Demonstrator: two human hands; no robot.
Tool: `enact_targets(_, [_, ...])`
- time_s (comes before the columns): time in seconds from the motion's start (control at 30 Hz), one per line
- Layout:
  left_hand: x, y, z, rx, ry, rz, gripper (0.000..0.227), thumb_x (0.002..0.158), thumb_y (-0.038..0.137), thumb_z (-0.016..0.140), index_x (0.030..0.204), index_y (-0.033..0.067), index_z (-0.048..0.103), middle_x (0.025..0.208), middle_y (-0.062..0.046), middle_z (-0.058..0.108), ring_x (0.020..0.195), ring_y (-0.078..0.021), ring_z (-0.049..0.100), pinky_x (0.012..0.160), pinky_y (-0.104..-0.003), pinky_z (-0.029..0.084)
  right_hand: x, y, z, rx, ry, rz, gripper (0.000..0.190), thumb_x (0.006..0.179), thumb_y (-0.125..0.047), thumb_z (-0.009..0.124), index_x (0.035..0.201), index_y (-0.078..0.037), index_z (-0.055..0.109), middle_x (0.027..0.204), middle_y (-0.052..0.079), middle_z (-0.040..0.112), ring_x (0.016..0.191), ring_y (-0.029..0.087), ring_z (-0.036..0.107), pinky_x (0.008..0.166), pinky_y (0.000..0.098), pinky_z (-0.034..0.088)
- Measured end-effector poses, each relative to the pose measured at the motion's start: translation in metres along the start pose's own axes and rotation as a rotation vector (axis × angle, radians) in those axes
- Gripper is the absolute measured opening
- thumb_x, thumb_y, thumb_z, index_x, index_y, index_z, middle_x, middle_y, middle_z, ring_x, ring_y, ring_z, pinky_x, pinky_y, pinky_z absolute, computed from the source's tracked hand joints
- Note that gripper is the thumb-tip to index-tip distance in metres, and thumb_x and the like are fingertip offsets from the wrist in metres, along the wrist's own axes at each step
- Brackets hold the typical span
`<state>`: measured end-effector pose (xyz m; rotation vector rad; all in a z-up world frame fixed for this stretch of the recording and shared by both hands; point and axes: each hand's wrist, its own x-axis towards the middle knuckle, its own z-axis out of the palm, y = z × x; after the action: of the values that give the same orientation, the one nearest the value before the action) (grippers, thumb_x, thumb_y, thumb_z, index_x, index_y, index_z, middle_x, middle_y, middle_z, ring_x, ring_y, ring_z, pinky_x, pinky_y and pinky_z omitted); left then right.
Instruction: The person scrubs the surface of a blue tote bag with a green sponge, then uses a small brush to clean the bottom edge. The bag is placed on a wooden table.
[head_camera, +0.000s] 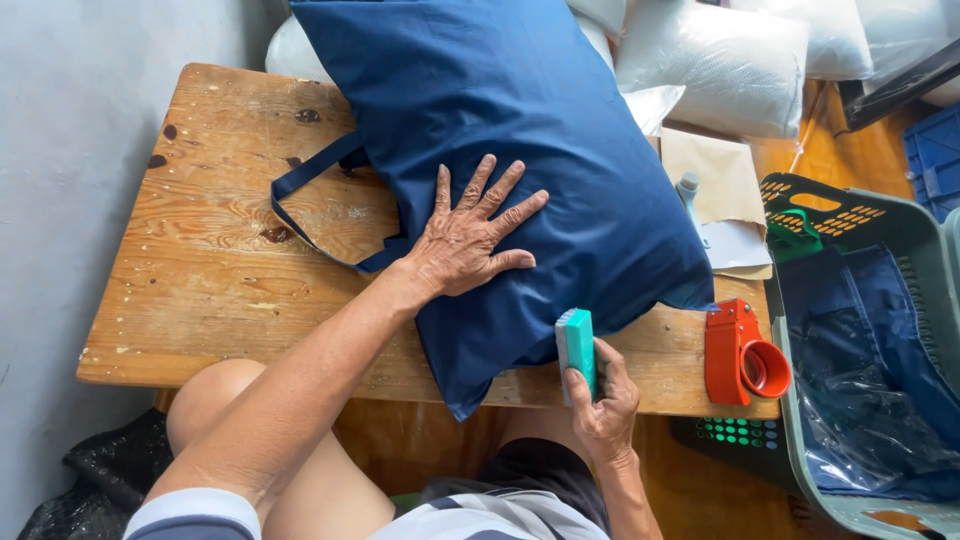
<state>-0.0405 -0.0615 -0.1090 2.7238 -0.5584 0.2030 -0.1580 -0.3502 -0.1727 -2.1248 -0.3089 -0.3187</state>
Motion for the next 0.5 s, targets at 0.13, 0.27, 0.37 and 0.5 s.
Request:
enact_targets(0.13, [0.004,-0.018,0.004,0.095,0.044,0.023,0.085,0.095,0.079,0.042,0.165,0.0398,0.015,0.175,0.0,0.002,0.159,-0.0347,-0.007,0.115,-0.078,-0.004,-0.002,-0.001,-0.017,-0.076,-0.052,-0.079,0.046,0.091,-0.029,0.065,0.131,-0.006,0.06,0.111,0.006,0.071,0.067,0.016,0.064,0.061,0.0294,0.052])
enact_targets(0.27, [0.001,-0.019,0.006,0.13,0.074,0.073,0.088,0.095,0.08,0.039,0.167,0.035,0.014,0.175,-0.004,0.0,0.158,-0.0387,-0.01,0.114,-0.081,-0.003,0.013,-0.031,-0.033,-0.17,-0.141,-0.13,0.05,0.092,-0.03,0.068,0.134,-0.005,0.059,0.123,0.012,0.072,0.093,0.024,0.072,0.078,0.0333,0.056])
enact_targets(0.37, [-0.003,-0.014,0.007,0.121,0.077,0.086,0.094,0.093,0.082,0.044,0.167,0.0322,0.014,0.174,-0.006,-0.001,0.157,-0.0402,-0.012,0.112,-0.083,-0.001,0.039,-0.074,-0.039,-0.232,-0.097,-0.292,0.05,0.093,-0.023,0.07,0.138,-0.004,0.057,0.129,0.017,0.061,0.114,0.031,0.062,0.095,0.0403,0.051])
enact_targets(0.5, [-0.006,-0.008,0.005,0.108,0.064,0.017,0.088,0.09,0.085,0.036,0.165,0.0449,0.015,0.176,-0.002,0.005,0.159,-0.0379,-0.002,0.119,-0.077,0.0,0.076,-0.078,-0.008,-0.433,0.007,-0.552,0.057,0.09,-0.028,0.075,0.142,-0.01,0.061,0.119,0.006,0.052,0.112,0.027,0.052,0.095,0.0415,0.032])
